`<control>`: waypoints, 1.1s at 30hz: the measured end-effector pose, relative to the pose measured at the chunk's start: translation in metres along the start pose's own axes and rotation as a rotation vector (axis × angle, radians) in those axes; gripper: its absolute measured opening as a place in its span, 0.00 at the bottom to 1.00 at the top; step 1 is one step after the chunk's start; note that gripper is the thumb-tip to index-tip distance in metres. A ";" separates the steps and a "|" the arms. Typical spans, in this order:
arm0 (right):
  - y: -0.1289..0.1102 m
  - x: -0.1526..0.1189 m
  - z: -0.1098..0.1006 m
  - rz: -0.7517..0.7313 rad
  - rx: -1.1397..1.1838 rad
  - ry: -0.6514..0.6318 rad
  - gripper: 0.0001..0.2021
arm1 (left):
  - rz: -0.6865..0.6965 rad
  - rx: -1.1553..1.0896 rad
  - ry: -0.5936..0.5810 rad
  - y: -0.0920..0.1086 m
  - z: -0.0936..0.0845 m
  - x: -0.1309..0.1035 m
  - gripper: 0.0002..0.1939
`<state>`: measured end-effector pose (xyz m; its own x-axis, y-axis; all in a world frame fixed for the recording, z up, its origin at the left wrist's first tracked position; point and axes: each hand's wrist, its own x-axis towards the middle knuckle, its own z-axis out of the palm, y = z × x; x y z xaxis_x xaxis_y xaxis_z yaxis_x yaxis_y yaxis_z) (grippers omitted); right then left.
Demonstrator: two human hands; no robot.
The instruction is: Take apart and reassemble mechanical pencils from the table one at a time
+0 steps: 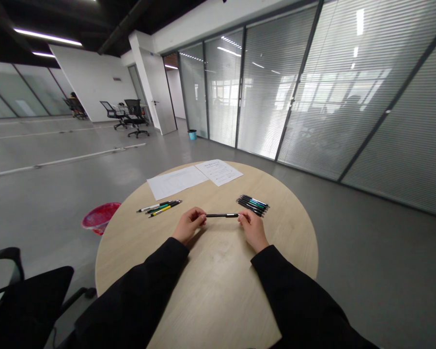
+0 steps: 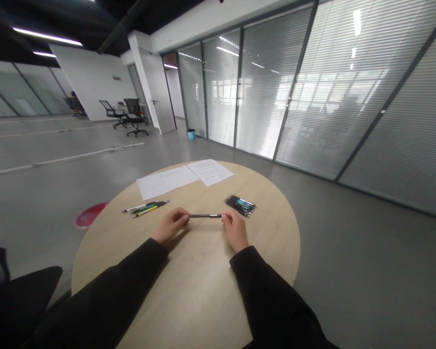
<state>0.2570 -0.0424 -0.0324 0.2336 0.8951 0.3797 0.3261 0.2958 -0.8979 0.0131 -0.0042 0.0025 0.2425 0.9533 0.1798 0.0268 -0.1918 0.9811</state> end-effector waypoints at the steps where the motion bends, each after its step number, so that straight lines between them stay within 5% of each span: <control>1: 0.000 0.000 0.000 -0.002 -0.001 -0.002 0.12 | -0.005 -0.006 0.001 0.000 0.000 0.000 0.17; 33: -0.001 0.000 0.001 0.015 0.030 0.012 0.12 | -0.035 -0.049 0.026 -0.003 0.000 0.001 0.18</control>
<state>0.2558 -0.0421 -0.0318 0.2492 0.8957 0.3683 0.2947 0.2921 -0.9098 0.0137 -0.0024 0.0003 0.2166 0.9653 0.1460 -0.0129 -0.1467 0.9891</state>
